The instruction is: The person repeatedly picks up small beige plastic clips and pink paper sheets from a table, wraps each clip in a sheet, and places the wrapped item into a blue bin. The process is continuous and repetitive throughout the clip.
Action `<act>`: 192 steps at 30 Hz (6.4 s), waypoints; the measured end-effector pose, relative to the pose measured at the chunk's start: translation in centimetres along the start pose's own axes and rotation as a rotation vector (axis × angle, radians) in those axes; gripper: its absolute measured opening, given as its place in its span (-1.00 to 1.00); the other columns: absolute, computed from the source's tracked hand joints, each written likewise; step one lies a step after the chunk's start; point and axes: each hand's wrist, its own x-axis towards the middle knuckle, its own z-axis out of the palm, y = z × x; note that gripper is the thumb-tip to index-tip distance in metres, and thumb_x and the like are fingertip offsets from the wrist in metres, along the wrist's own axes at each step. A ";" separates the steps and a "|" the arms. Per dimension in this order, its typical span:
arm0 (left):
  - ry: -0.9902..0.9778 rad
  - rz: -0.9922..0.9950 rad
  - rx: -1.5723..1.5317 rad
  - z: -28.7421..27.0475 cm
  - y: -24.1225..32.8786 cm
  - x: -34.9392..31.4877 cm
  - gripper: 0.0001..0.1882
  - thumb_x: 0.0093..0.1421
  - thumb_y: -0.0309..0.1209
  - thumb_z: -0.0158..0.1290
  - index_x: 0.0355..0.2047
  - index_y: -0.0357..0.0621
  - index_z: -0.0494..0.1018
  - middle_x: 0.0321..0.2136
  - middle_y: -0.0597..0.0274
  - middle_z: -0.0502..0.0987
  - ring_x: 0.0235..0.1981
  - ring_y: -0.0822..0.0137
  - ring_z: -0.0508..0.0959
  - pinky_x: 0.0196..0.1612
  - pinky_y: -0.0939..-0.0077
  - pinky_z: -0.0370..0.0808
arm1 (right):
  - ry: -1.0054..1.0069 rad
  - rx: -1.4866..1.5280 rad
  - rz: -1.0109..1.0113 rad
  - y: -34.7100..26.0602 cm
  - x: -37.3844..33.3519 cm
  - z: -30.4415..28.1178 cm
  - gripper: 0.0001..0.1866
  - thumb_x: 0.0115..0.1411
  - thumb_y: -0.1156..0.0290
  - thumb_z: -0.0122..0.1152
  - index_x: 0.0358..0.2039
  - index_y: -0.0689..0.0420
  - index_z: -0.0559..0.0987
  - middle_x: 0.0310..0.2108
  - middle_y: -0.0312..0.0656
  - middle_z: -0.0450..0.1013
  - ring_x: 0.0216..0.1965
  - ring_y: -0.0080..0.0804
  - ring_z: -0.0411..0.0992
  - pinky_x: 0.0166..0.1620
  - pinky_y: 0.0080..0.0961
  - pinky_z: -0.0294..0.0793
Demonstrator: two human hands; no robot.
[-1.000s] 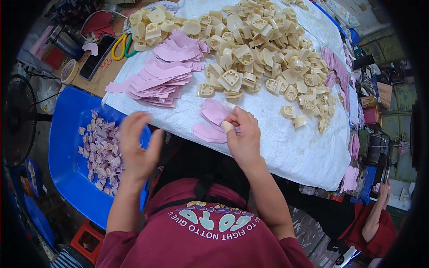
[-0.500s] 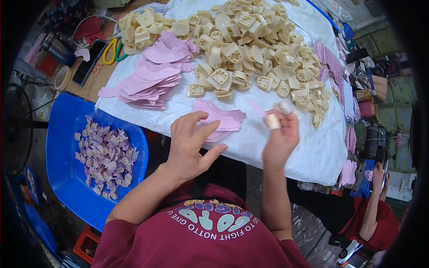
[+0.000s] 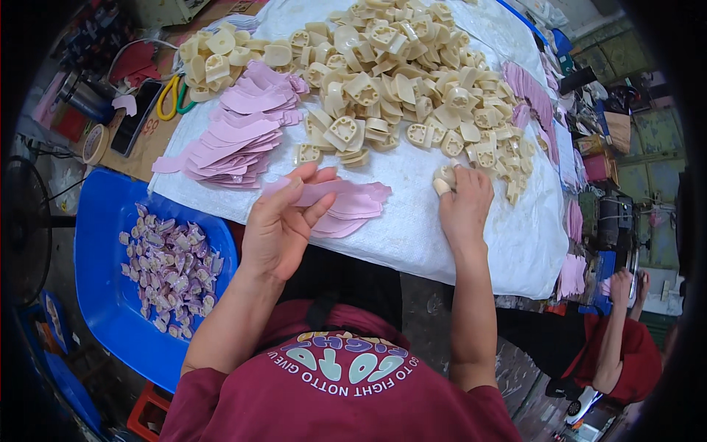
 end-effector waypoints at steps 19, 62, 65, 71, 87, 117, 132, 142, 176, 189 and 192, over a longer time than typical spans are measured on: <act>-0.074 -0.088 -0.129 1.8 -0.6 0.0 -0.55 0.35 -0.26 -0.13 0.17 -0.21 0.20 0.11 0.01 0.34 0.06 0.20 0.43 0.13 0.26 0.41 | -0.154 1.060 -0.229 -15.4 -2.4 -3.7 -0.61 0.03 0.55 0.30 -0.08 0.21 0.50 -0.32 -0.06 0.43 -0.21 -0.21 0.43 -0.14 -0.46 0.42; -0.141 0.025 0.437 2.4 1.3 -2.9 -0.69 0.28 -0.35 0.04 -0.14 -0.40 0.52 -0.10 -0.05 0.55 -0.11 0.28 0.56 0.01 0.37 0.49 | 0.093 0.505 -0.503 -11.9 -0.3 -6.5 -0.69 -0.33 0.55 0.28 -0.47 0.15 0.45 -0.42 -0.19 0.43 -0.32 -0.19 0.39 -0.21 -0.28 0.23; -0.116 -0.108 0.348 1.9 1.3 -3.0 -0.69 0.27 -0.36 0.05 -0.12 -0.40 0.51 -0.13 -0.01 0.57 -0.13 0.31 0.57 -0.01 0.38 0.50 | -0.007 0.424 -0.509 -12.0 -0.3 -6.8 -0.73 -0.30 0.53 0.26 -0.49 0.15 0.44 -0.48 -0.20 0.36 -0.32 -0.18 0.36 -0.18 -0.26 0.22; -0.086 -0.026 0.845 1.8 0.1 -3.6 -0.68 0.27 -0.34 0.06 -0.08 -0.35 0.52 -0.21 0.11 0.60 -0.20 0.39 0.56 -0.07 0.49 0.50 | -0.149 0.293 -0.518 -13.1 -0.7 -6.4 -0.73 -0.30 0.57 0.27 -0.51 0.15 0.41 -0.47 -0.18 0.36 -0.30 -0.13 0.34 -0.18 -0.25 0.22; -0.507 -0.331 0.753 1.3 3.7 1.2 -0.88 0.16 -0.48 0.14 -0.32 -0.30 0.55 -0.30 0.14 0.60 -0.35 0.49 0.53 -0.30 0.60 0.46 | -0.255 0.850 -0.220 -10.7 -2.7 -4.0 -0.75 -0.17 0.54 0.34 -0.49 0.15 0.43 -0.49 -0.24 0.38 -0.36 -0.36 0.38 -0.21 -0.41 0.32; -0.408 0.500 0.572 1.7 1.0 -3.3 -0.84 0.14 -0.68 0.07 -0.27 -0.22 0.46 0.06 0.05 0.26 -0.12 0.36 0.50 -0.01 0.50 0.41 | -0.117 1.120 0.085 -11.4 -3.4 -5.6 -0.15 -0.02 0.21 0.45 0.19 0.33 0.26 0.15 0.01 0.31 0.16 -0.14 0.30 0.16 -0.30 0.30; -0.621 1.044 1.387 3.0 0.6 -2.8 -0.71 -0.12 -0.76 0.13 -0.34 -0.27 0.44 -0.32 -0.03 0.52 -0.42 0.15 0.58 -0.43 0.42 0.52 | -0.387 1.681 0.644 -11.8 -4.2 -7.9 -0.72 0.20 0.57 0.12 -0.09 0.37 0.55 -0.18 -0.08 0.54 -0.17 -0.51 0.48 -0.06 -0.57 0.45; -0.335 0.815 1.227 2.8 -1.3 -2.0 -0.76 -0.03 -0.75 0.11 -0.34 -0.23 0.45 -0.34 0.04 0.49 -0.42 0.18 0.56 -0.43 0.43 0.49 | -0.255 1.457 0.424 -12.6 -4.5 -5.9 -0.76 0.21 0.69 -0.01 -0.12 0.33 0.51 -0.27 -0.21 0.50 -0.27 -0.69 0.39 -0.24 -0.72 0.40; -0.288 0.330 0.903 2.8 -0.9 -1.9 -0.90 0.13 -0.65 0.09 -0.36 -0.27 0.39 -0.20 0.20 0.40 -0.36 0.48 0.54 -0.35 0.63 0.51 | -0.338 1.276 0.111 -10.2 -2.9 -3.6 -0.87 0.10 0.58 0.19 -0.29 0.23 0.52 -0.15 -0.18 0.50 0.03 -0.33 0.38 0.11 -0.34 0.34; -0.154 -0.334 -0.077 2.6 -1.7 -2.6 -0.56 0.35 -0.21 -0.13 0.16 -0.16 0.23 -0.10 0.04 0.47 -0.14 0.21 0.58 -0.12 0.31 0.58 | 0.097 0.855 -0.208 -11.6 -3.1 -4.2 -0.83 -0.03 0.55 0.31 -0.41 0.21 0.51 0.00 0.03 0.44 0.09 0.02 0.35 0.15 -0.21 0.28; -0.130 -0.279 -0.097 2.7 -1.1 -2.7 -0.51 0.37 -0.23 -0.18 0.23 -0.18 0.14 -0.12 0.08 0.48 -0.13 0.26 0.55 -0.10 0.34 0.55 | -0.074 1.192 -0.010 -12.1 -4.2 -3.8 -0.73 0.07 0.55 0.26 -0.17 0.22 0.54 0.05 -0.03 0.42 0.03 -0.21 0.39 -0.05 -0.38 0.43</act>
